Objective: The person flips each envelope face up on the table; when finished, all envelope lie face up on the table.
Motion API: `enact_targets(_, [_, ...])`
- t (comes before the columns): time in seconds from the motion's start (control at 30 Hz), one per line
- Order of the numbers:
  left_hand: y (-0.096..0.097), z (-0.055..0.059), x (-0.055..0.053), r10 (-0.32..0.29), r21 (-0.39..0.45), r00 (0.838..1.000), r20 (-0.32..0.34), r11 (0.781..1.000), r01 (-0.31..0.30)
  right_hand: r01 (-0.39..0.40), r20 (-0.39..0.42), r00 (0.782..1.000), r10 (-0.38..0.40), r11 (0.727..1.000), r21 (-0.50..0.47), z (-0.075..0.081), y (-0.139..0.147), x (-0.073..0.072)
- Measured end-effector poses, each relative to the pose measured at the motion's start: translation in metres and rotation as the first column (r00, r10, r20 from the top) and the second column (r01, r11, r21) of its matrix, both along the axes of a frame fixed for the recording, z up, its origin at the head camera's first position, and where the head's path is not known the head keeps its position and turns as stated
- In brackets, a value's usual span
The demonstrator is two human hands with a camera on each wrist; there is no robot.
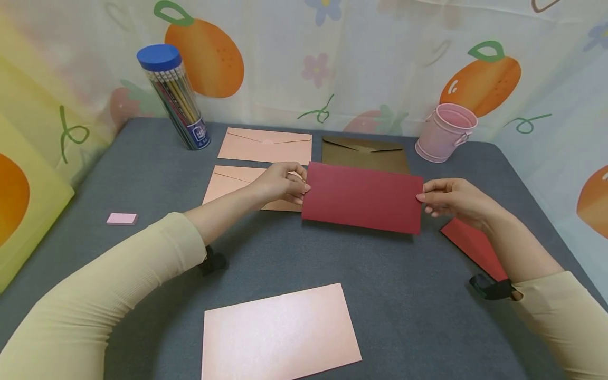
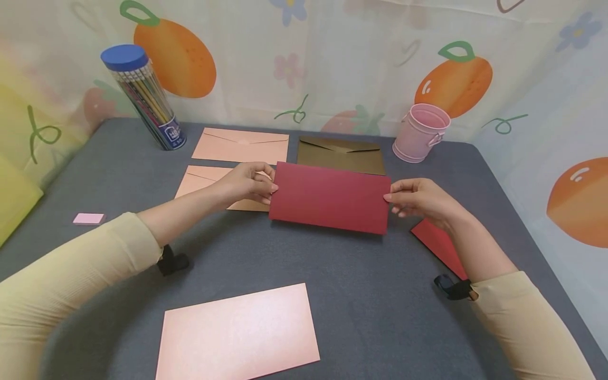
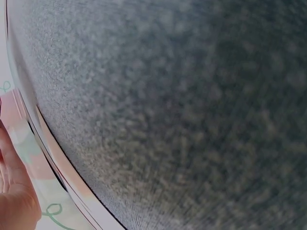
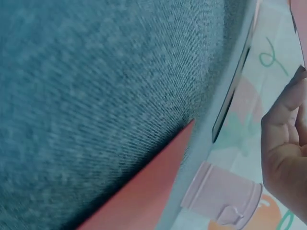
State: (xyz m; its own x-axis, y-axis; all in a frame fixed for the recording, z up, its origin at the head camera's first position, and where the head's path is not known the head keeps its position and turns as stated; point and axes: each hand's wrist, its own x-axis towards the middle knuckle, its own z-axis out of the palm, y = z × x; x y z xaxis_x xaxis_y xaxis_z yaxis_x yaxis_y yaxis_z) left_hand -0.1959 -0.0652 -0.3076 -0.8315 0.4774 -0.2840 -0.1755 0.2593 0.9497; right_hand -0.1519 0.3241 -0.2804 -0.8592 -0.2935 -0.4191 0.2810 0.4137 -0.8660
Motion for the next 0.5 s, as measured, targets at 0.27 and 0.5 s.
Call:
enact_targets(0.27, [0.0004,0.0003,0.0002,0.066,0.008,0.997,-0.039,0.998,-0.065,0.063,0.058,0.997,-0.044,0.923,-0.379,-0.0033,0.0028,0.0013])
enact_targets(0.5, [-0.0021,0.0005,0.0001,0.092,0.017,0.988,-0.126,0.996,-0.09,0.084,0.045,0.996,-0.071,0.845,-0.528,-0.0064,0.0039,0.0021])
